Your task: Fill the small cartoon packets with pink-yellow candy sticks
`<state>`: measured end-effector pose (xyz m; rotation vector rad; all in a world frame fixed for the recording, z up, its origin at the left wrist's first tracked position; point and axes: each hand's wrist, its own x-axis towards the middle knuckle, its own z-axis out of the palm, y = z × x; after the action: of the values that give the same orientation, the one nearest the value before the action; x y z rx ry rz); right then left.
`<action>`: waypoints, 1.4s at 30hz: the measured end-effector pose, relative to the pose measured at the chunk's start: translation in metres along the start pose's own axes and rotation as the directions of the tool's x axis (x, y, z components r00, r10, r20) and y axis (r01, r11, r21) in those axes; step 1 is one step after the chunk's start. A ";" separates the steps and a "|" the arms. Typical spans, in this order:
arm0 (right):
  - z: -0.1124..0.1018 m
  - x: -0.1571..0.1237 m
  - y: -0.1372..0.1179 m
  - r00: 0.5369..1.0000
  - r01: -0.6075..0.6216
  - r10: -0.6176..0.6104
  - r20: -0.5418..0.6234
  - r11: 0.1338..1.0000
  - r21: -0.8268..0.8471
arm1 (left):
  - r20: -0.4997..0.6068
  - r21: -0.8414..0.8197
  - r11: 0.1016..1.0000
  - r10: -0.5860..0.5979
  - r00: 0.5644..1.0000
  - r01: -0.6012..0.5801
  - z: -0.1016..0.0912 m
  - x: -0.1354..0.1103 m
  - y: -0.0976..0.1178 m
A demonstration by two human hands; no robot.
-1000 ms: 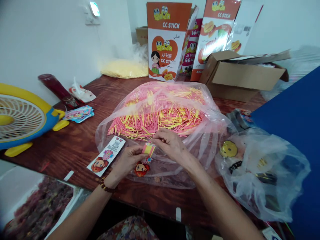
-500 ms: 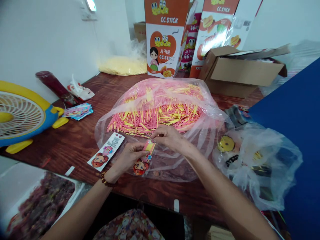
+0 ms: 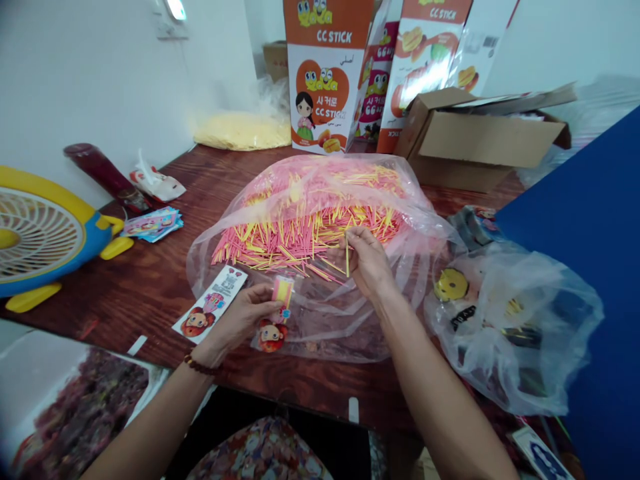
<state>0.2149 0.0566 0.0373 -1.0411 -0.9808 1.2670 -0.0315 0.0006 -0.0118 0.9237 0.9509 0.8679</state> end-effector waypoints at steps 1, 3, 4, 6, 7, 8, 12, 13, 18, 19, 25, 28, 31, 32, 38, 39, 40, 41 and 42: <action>-0.006 0.001 0.004 1.000 -0.019 0.019 -0.010 1.000 -0.022 | -0.036 -0.007 1.000 0.005 0.999 -0.006 -0.007 -0.003 0.002; -0.018 0.002 0.016 0.999 -0.045 0.042 -0.021 0.992 -0.118 | -0.100 0.026 0.999 0.033 0.994 -0.031 -0.021 -0.006 0.006; -0.022 0.002 0.023 0.999 -0.050 0.047 -0.022 0.982 -0.185 | -0.116 0.055 0.998 0.044 0.992 -0.038 -0.027 -0.007 0.007; -0.029 0.001 0.038 0.998 -0.055 0.055 -0.009 0.943 -0.327 | -0.116 0.134 0.990 0.053 0.992 -0.037 -0.035 -0.004 0.009; -0.032 0.001 0.044 0.998 -0.056 0.062 0.003 0.920 -0.387 | -0.102 0.187 0.982 0.050 0.993 -0.030 -0.036 -0.002 0.009; -0.034 0.001 0.049 0.998 -0.055 0.068 0.016 0.899 -0.435 | -0.085 0.247 0.969 0.047 0.995 -0.024 -0.036 0.002 0.008; -0.042 0.008 0.058 0.998 0.025 0.018 0.064 0.788 -0.615 | 0.005 0.550 0.834 0.048 0.999 -0.043 -0.031 0.019 -0.004; -0.044 0.011 0.059 0.998 0.057 -0.016 0.066 0.738 -0.673 | 0.028 0.642 0.765 0.055 0.998 -0.059 -0.029 0.023 -0.007; -0.050 0.034 0.057 0.991 0.131 -0.051 0.120 0.416 -0.900 | 0.081 0.952 0.283 0.127 0.989 -0.114 -0.021 0.023 -0.014; -0.049 0.040 0.057 0.990 0.142 -0.030 0.141 0.351 -0.926 | 0.081 0.968 0.222 0.153 0.985 -0.115 -0.020 0.021 -0.014; -0.037 0.081 0.051 0.974 0.225 0.012 0.224 -0.016 -0.974 | -0.014 0.995 0.097 0.378 0.926 -0.024 -0.054 0.012 -0.016; -0.030 0.099 0.051 0.955 0.297 0.066 0.291 -0.132 -0.946 | -0.071 0.997 0.019 0.499 0.864 0.071 -0.084 0.011 -0.008; -0.024 0.110 0.053 0.917 0.395 0.146 0.370 -0.214 -0.894 | -0.174 0.968 -0.067 0.515 0.839 0.242 -0.100 0.010 0.000; -0.023 0.113 0.054 0.909 0.412 0.172 0.379 -0.241 -0.879 | -0.209 0.952 -0.093 0.501 0.840 0.293 -0.101 0.009 0.001; -0.020 0.114 0.054 0.894 0.443 0.234 0.382 -0.334 -0.832 | -0.321 0.907 -0.126 0.407 0.855 0.401 -0.094 0.007 0.005; -0.019 0.114 0.054 0.889 0.455 0.238 0.392 -0.345 -0.821 | -0.331 0.907 -0.117 0.398 0.856 0.405 -0.094 0.007 0.006; -0.018 0.114 0.054 0.883 0.467 0.241 0.403 -0.355 -0.810 | -0.336 0.909 -0.106 0.389 0.858 0.404 -0.095 0.008 0.006; -0.016 0.114 0.055 0.877 0.478 0.244 0.413 -0.364 -0.800 | -0.340 0.911 -0.092 0.379 0.861 0.401 -0.096 0.008 0.007; -0.015 0.114 0.055 0.875 0.484 0.244 0.419 -0.375 -0.791 | -0.347 0.913 -0.075 0.373 0.860 0.401 -0.097 0.009 0.006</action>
<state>0.2221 0.1703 -0.0198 -1.7900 -2.8168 -0.1171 -0.1193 0.0351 -0.0365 2.0611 2.2961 0.1019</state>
